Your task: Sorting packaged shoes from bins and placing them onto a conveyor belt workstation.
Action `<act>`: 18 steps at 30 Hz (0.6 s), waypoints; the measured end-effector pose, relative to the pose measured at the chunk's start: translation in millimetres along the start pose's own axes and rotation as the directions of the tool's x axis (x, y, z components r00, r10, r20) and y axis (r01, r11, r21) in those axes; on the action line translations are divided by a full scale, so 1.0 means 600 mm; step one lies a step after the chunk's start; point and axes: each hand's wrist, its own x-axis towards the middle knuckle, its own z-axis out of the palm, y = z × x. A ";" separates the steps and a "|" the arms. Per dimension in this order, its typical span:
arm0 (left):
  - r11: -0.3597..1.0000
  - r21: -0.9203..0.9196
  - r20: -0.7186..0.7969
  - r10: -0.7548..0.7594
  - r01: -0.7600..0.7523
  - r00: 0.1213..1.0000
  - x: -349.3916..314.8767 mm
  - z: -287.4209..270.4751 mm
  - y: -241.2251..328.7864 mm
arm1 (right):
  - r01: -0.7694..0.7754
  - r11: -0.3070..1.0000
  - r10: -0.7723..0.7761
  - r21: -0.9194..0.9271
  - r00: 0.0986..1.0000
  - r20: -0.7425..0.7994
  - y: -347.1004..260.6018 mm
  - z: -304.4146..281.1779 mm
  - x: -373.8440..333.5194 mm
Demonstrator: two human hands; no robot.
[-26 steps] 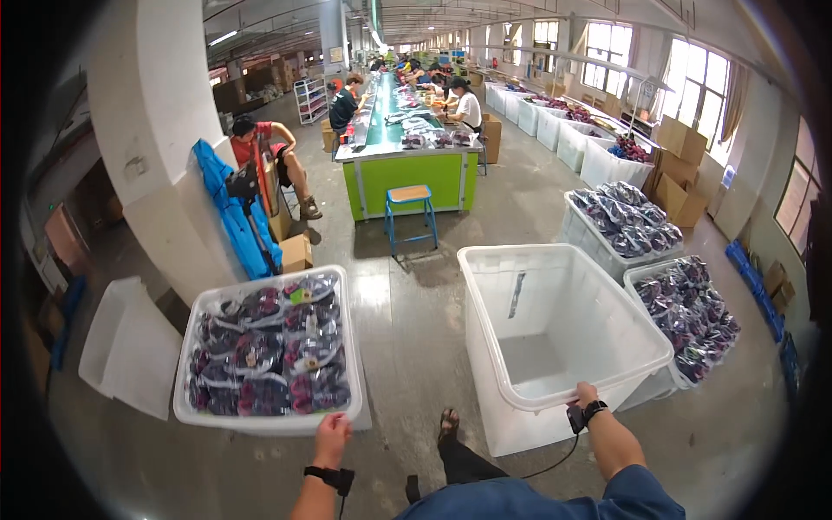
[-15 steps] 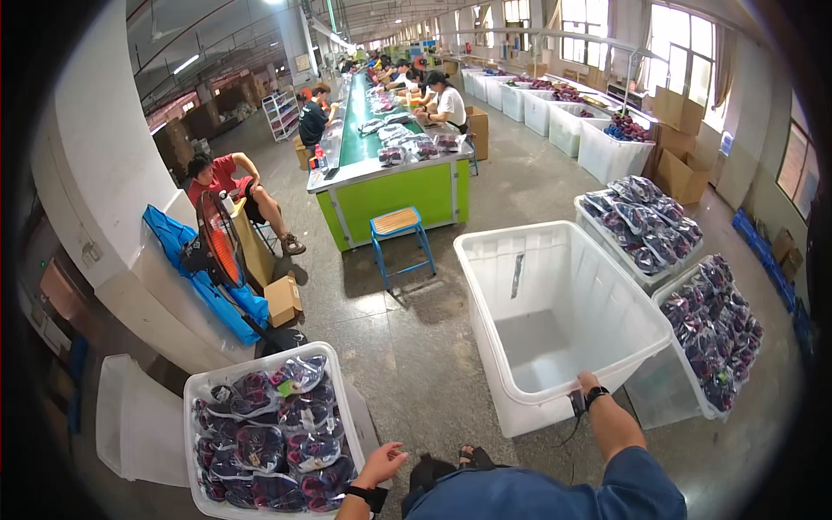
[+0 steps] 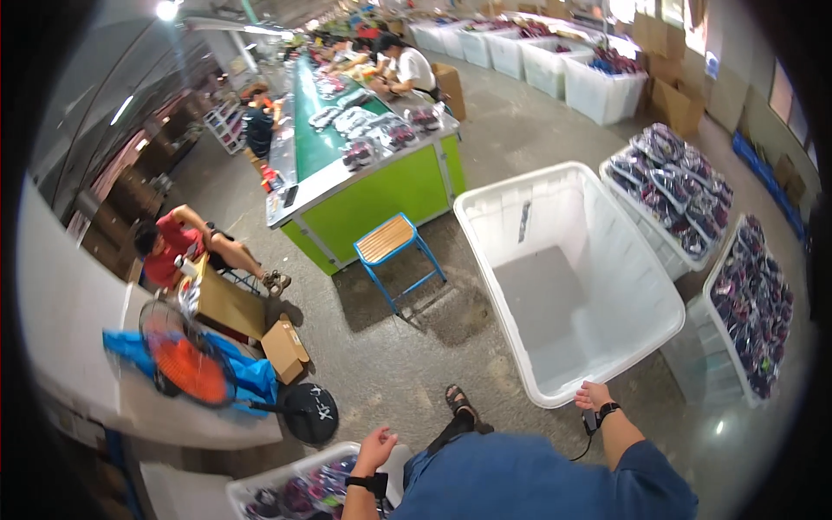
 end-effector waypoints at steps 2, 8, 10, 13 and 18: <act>0.999 0.006 -0.032 0.041 -0.041 0.999 0.106 -0.063 0.045 | -0.029 0.995 0.028 -0.099 0.999 -0.016 -0.022 0.054 -0.039; 0.956 0.209 0.080 0.191 -0.204 0.978 0.418 -0.219 0.236 | -0.099 0.973 0.099 -0.210 0.995 -0.011 -0.095 0.187 -0.101; 0.933 0.170 0.110 0.302 -0.317 0.947 0.518 -0.244 0.300 | -0.130 0.972 0.137 -0.196 0.990 0.020 -0.113 0.236 -0.081; 0.943 0.094 0.129 0.306 -0.319 0.943 0.666 -0.274 0.374 | -0.118 0.932 0.168 -0.342 0.978 0.120 -0.199 0.335 -0.046; 0.949 0.138 0.145 0.263 -0.283 0.954 0.885 -0.307 0.417 | 0.029 0.941 0.089 -0.336 0.939 0.332 -0.402 0.494 0.085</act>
